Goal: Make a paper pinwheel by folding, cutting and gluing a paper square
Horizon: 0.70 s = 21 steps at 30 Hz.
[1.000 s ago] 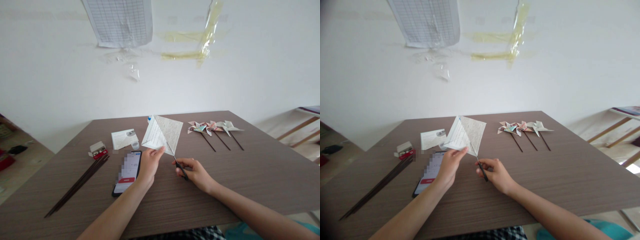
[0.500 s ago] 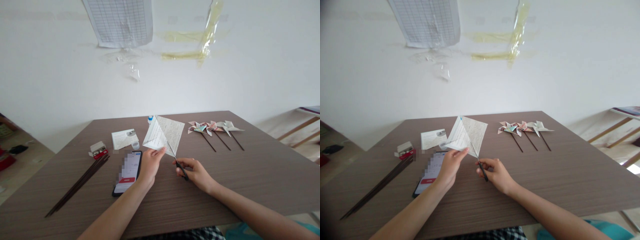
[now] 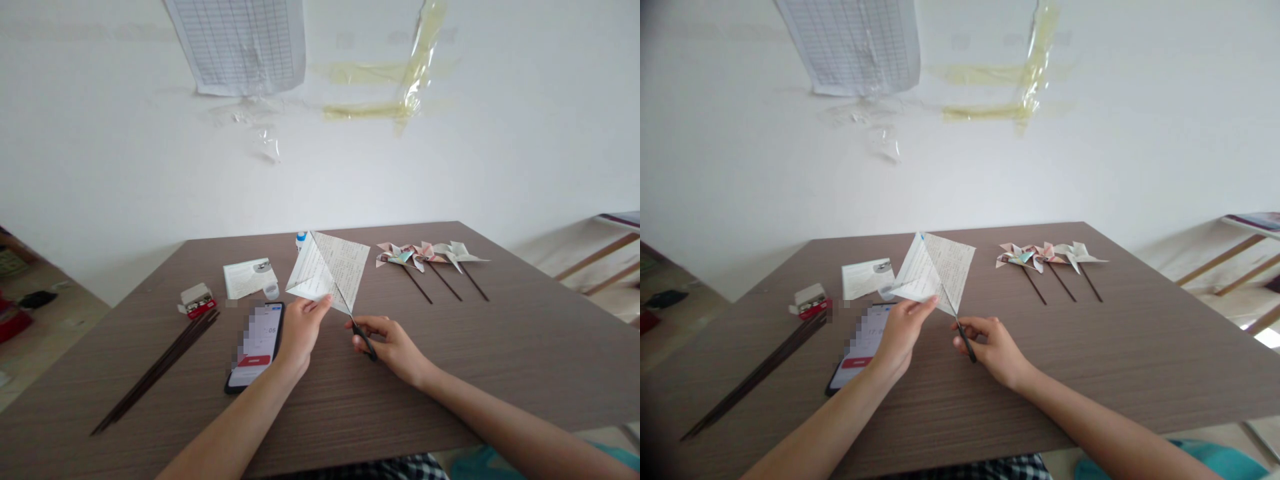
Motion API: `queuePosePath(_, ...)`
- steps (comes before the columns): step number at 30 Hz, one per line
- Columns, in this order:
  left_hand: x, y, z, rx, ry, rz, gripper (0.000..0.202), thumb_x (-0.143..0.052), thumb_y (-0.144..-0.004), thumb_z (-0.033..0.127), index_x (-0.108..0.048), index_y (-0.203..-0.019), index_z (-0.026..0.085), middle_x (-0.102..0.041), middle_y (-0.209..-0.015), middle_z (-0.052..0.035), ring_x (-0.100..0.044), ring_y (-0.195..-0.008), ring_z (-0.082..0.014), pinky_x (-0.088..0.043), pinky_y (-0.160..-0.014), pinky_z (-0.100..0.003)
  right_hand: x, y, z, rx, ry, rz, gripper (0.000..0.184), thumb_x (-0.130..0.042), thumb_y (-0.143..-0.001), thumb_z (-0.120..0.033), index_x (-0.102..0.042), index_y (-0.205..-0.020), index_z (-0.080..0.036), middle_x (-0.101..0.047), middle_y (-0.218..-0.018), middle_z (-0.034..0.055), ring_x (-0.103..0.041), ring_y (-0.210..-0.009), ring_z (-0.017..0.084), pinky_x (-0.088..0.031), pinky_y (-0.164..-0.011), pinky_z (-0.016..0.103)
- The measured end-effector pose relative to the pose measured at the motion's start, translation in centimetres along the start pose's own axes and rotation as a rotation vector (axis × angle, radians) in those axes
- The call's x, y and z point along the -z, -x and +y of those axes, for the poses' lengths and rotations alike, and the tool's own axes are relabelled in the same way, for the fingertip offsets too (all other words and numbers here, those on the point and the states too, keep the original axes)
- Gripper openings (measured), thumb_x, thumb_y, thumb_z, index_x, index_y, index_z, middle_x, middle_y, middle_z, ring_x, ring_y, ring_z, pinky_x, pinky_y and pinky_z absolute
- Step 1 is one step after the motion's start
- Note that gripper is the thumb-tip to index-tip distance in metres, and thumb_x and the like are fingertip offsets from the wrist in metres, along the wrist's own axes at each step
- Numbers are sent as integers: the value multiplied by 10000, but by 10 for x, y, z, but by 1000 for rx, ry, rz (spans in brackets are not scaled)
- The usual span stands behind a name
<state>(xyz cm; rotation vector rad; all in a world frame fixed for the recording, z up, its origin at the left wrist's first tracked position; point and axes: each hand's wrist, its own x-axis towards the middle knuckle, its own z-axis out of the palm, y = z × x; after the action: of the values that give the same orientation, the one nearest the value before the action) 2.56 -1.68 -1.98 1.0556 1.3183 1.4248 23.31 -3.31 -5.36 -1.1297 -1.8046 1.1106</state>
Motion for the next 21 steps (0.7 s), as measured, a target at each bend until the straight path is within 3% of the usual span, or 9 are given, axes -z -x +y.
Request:
queuePosePath(3,-1,0,1,2,-13,-11,135,-888,-857,281,-853,-742,220,-935,-923,-93,-898,-1058,-333,-675,-979,-391,0,0,0,-4,7,7,477,-785,-970,-580,-929,-1171,-172,-774,-792,43,-721,-818,260,-600,-931,404)
queuePosePath(8,-2,1,4,4,6,-8,118,-883,-846,268,-851,-741,223,-937,-944,-95,-894,-1079,-343,-672,-996,-402,0,1,-1,-13,6,1,516,-783,-952,-588,-934,-1169,-146,-779,-781,57,-709,-802,268,-586,-858,401)
queuePosePath(15,-1,2,3,-3,-8,-9,187,-882,-846,286,-817,-680,229,-908,-850,-88,-881,-1037,-335,-673,-951,-391,0,0,0,-14,31,31,460,-807,-943,-568,-942,-1156,-184,-810,-794,58,-746,-861,295,-566,-1071,494)
queuePosePath(21,-2,2,2,-5,-10,-19,151,-909,-827,297,-843,-714,221,-913,-865,-93,-879,-1042,-337,-672,-943,-388,0,0,-3,-10,35,52,411,-820,-930,-529,-955,-1130,-196,-802,-794,85,-737,-849,317,-612,-988,472)
